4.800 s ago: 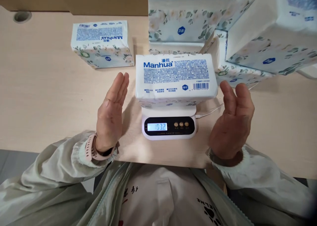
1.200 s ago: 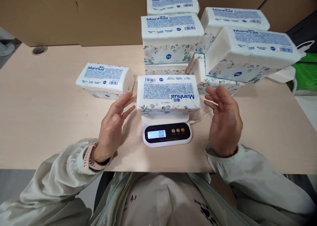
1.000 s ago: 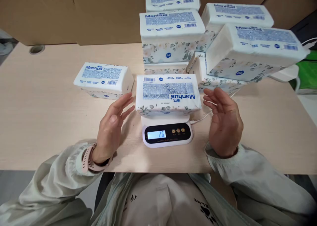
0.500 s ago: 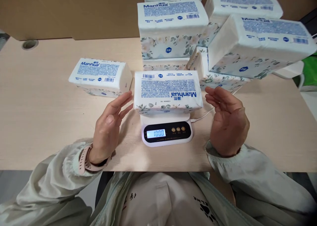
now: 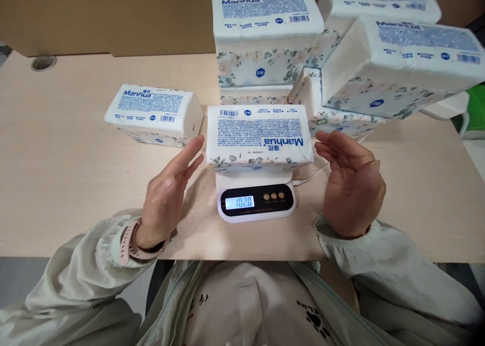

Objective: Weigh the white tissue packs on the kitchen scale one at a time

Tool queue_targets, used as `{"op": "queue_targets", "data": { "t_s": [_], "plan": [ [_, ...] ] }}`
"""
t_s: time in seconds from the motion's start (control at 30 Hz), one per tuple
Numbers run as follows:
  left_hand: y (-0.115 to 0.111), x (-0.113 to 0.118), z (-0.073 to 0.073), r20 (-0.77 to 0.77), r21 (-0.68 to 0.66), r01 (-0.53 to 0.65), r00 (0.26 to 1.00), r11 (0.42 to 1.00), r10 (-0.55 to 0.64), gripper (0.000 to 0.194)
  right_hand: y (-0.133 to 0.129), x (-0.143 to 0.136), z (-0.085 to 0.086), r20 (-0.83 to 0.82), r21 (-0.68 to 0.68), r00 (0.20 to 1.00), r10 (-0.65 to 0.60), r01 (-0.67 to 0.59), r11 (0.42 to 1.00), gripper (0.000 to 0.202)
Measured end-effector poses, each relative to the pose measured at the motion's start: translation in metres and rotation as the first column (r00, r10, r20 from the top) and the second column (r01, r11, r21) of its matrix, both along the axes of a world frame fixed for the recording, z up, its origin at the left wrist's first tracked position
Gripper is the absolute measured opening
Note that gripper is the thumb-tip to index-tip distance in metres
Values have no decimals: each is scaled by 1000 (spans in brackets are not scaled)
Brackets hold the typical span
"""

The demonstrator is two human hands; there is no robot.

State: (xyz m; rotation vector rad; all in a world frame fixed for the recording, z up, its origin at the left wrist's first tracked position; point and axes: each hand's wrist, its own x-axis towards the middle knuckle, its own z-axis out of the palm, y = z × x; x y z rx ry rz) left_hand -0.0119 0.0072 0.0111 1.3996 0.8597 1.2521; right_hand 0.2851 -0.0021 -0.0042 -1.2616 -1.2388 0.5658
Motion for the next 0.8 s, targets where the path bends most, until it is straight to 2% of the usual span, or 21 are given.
{"op": "queue_targets", "data": {
  "t_s": [0.37,0.6,0.8],
  "plan": [
    [0,1,1,22,-20,-2,1000,1000,2,47,1,-1,-1,-185,77,983,-4,18,997,52],
    [0,0,0,43,-14,-7,999,1000,8,49,5,3,-5,-123,54,992,-38,45,998,50],
    [0,0,1,32,-5,0,999,1000,0,47,5,3,-4,-127,60,992,-18,26,998,49]
  ]
}}
